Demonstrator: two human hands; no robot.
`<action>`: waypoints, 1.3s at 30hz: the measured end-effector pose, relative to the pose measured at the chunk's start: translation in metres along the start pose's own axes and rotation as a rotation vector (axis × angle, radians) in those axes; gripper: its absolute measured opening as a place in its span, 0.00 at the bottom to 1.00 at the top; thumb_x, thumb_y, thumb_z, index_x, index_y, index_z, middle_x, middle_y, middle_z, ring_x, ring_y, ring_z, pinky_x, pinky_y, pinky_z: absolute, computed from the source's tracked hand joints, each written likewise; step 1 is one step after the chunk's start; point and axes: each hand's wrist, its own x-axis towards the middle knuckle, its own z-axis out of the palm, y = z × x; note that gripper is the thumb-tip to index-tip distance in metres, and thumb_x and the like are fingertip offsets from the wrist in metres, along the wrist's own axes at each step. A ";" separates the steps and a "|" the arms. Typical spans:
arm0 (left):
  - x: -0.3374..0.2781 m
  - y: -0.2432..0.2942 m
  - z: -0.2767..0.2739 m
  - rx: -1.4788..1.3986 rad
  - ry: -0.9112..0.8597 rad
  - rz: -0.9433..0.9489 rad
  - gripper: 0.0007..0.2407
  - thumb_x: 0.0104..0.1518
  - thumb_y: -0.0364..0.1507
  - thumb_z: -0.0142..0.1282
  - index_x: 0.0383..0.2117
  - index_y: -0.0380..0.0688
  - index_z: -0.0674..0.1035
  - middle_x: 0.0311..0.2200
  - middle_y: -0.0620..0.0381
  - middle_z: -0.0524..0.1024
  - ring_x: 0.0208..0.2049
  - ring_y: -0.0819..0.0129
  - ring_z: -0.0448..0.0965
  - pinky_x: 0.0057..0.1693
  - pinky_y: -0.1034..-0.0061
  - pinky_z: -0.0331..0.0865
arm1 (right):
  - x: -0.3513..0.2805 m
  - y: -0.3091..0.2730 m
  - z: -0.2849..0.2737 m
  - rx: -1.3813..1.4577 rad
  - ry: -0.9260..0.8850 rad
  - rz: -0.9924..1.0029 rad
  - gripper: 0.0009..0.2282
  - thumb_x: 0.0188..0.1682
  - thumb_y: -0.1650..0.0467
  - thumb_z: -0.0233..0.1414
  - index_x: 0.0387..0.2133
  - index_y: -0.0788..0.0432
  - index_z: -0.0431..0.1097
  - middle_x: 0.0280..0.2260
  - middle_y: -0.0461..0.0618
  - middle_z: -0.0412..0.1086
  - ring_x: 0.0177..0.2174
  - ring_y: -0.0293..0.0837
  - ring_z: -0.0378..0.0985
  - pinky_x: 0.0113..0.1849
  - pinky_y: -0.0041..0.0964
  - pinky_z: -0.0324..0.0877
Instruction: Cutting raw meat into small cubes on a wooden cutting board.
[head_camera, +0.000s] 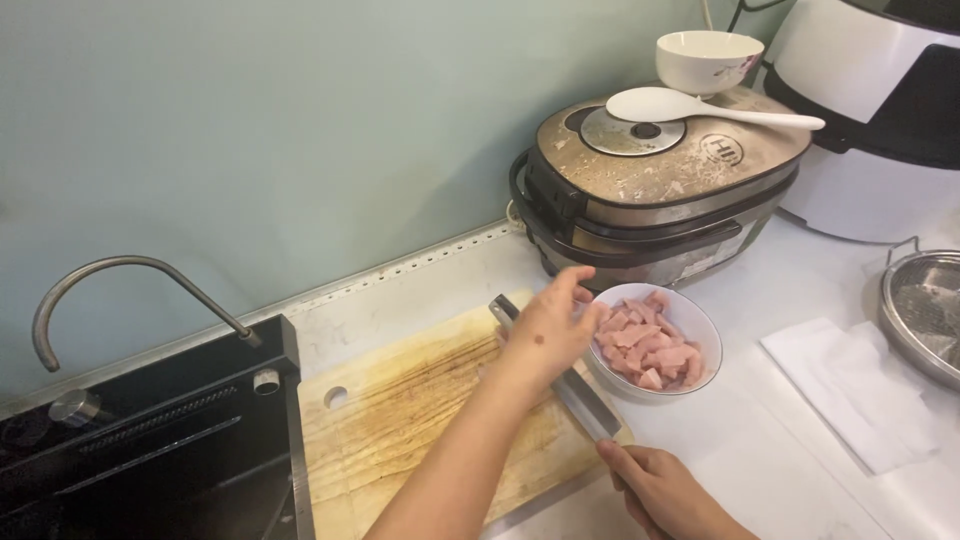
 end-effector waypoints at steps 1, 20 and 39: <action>-0.007 -0.004 -0.017 0.007 0.002 -0.008 0.19 0.57 0.29 0.59 0.55 0.43 0.72 0.42 0.48 0.80 0.41 0.56 0.82 0.48 0.66 0.74 | 0.003 0.006 -0.004 0.001 -0.010 0.001 0.25 0.52 0.51 0.48 0.20 0.61 0.65 0.10 0.46 0.57 0.09 0.39 0.56 0.13 0.36 0.52; -0.141 -0.124 -0.089 0.309 0.126 -0.195 0.21 0.49 0.20 0.56 0.52 0.41 0.71 0.39 0.49 0.75 0.45 0.52 0.76 0.51 0.61 0.71 | -0.035 -0.025 0.006 -0.174 0.063 -0.022 0.23 0.54 0.53 0.49 0.22 0.62 0.65 0.10 0.49 0.57 0.10 0.41 0.57 0.15 0.39 0.55; -0.242 -0.130 -0.113 0.409 0.399 -0.134 0.18 0.54 0.27 0.57 0.52 0.40 0.71 0.49 0.47 0.70 0.54 0.49 0.68 0.59 0.59 0.59 | -0.078 -0.051 0.077 -1.021 0.025 0.147 0.24 0.54 0.49 0.40 0.33 0.53 0.76 0.20 0.49 0.76 0.19 0.48 0.82 0.29 0.41 0.79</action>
